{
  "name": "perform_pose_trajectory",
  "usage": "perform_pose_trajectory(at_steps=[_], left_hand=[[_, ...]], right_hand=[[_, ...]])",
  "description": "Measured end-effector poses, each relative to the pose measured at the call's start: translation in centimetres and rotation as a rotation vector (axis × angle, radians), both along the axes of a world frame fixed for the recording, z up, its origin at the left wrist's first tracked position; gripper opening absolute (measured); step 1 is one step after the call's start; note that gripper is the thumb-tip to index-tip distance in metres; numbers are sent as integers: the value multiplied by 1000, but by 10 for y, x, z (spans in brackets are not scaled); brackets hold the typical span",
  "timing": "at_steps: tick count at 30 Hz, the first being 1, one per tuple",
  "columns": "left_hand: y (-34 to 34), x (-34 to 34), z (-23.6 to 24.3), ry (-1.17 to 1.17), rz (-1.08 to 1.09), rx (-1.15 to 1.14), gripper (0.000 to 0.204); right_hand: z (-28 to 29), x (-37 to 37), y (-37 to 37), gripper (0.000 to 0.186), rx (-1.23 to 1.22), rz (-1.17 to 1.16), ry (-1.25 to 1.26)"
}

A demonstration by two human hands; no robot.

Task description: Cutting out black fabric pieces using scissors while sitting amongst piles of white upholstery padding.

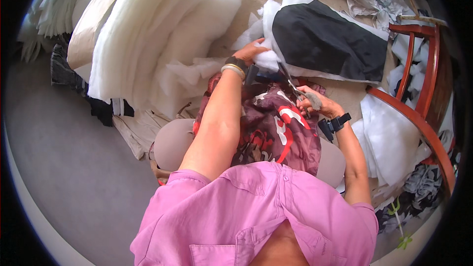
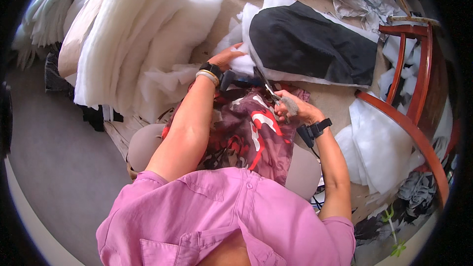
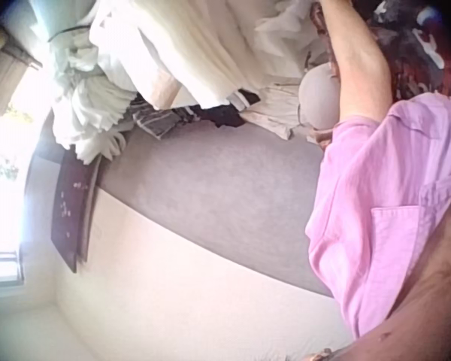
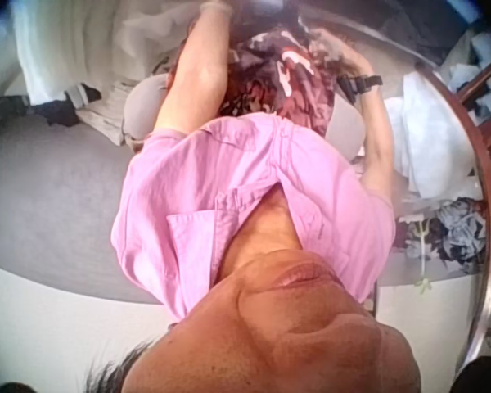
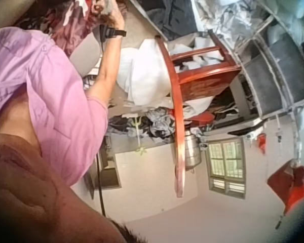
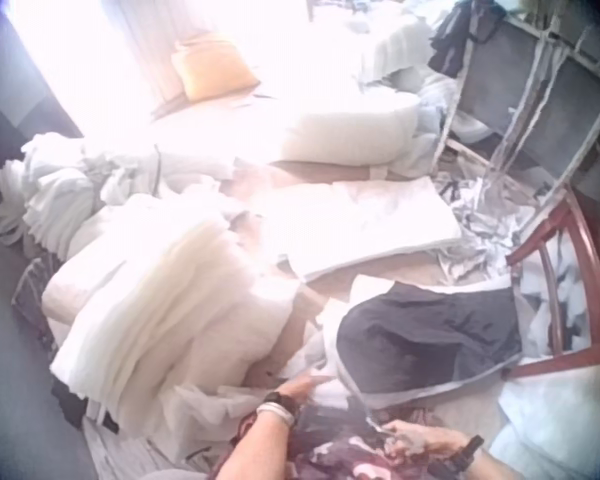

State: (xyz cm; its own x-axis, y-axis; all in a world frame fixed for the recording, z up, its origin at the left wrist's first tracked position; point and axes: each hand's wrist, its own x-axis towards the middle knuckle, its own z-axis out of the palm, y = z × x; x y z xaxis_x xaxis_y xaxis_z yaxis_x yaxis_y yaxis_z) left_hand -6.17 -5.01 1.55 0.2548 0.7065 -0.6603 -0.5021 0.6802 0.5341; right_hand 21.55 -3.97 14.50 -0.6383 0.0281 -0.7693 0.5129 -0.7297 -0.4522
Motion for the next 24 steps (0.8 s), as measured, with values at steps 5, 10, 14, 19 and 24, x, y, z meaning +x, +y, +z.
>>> perform_pose_trajectory(at_steps=[5, 10, 14, 19, 24], left_hand=[[4, -4, 9, -14, -5, -37, 73], [-1, -2, 1, -28, 6, -13, 73], [1, 5, 12, 1, -71, -41, 71], [-1, 7, 10, 70, -96, -51, 64], [-4, 17, -7, 69, -87, 33, 50]], right_hand=[[-6, 9, -12, 48, -4, -12, -41], [-21, -10, -15, 54, 19, -149, 53], [-37, -27, -18, 59, 111, -184, 79], [-36, -53, -21, 63, 58, -480, 85], [-52, -53, -25, 57, 157, -473, -6]])
